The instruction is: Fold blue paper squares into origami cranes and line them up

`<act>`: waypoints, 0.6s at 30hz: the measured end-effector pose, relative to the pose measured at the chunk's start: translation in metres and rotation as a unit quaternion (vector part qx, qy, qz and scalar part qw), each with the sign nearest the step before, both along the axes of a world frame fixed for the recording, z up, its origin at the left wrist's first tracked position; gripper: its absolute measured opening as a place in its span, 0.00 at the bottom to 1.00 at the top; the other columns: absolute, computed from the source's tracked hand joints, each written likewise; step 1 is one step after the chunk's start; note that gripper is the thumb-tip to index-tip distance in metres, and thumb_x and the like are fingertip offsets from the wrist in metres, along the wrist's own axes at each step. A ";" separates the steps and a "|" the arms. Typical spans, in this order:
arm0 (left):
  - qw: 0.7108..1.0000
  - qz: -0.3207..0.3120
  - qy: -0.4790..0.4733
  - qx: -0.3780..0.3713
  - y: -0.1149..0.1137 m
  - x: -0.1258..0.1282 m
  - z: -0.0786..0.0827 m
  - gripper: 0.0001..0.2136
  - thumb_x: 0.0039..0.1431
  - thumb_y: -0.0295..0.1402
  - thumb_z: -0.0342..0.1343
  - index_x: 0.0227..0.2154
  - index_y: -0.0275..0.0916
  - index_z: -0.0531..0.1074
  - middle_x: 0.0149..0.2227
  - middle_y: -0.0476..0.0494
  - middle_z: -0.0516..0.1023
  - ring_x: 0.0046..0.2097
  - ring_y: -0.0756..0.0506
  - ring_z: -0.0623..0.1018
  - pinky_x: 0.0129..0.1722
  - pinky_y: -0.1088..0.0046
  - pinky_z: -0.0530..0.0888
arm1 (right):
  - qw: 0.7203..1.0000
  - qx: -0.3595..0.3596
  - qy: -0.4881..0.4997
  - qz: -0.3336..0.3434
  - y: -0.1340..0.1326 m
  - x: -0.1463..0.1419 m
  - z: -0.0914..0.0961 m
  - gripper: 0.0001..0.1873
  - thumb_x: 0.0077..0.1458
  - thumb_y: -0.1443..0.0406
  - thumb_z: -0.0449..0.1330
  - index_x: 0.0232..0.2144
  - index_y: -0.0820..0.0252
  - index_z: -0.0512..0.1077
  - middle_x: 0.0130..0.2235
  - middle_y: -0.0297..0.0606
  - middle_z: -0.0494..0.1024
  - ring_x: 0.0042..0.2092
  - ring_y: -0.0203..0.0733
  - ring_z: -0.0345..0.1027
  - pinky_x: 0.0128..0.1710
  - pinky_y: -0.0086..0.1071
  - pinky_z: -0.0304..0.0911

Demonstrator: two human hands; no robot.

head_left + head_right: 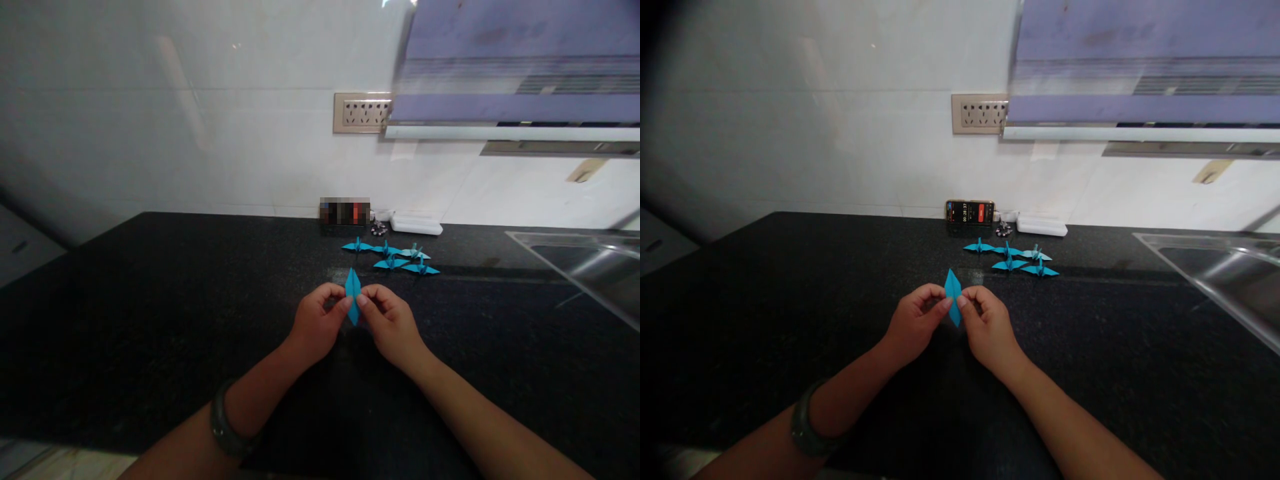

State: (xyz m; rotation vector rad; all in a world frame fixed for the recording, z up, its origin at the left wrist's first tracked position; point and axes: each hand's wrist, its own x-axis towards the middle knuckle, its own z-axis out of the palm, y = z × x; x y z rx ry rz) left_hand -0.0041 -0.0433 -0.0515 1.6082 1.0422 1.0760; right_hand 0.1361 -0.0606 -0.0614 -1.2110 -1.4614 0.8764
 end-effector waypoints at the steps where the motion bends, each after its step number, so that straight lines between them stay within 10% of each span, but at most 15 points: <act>1: 1.000 -0.003 -0.023 -0.016 0.001 0.000 0.000 0.08 0.52 0.35 0.52 0.29 0.35 0.69 0.30 0.46 0.74 0.31 0.50 0.73 0.32 0.73 0.70 | 0.999 -0.011 0.029 0.015 0.000 0.000 0.000 0.08 0.53 0.61 0.53 0.28 0.60 0.66 0.24 0.33 0.68 0.26 0.34 0.62 0.26 0.29 0.60; 18: 0.986 -0.023 -0.128 -0.101 0.003 -0.001 0.000 0.07 0.46 0.33 0.58 0.26 0.34 0.71 0.25 0.47 0.75 0.27 0.50 0.74 0.30 0.73 0.71 | 0.992 -0.061 0.105 0.023 0.000 0.000 0.006 0.10 0.49 0.60 0.57 0.26 0.62 0.68 0.22 0.31 0.69 0.23 0.33 0.62 0.25 0.28 0.60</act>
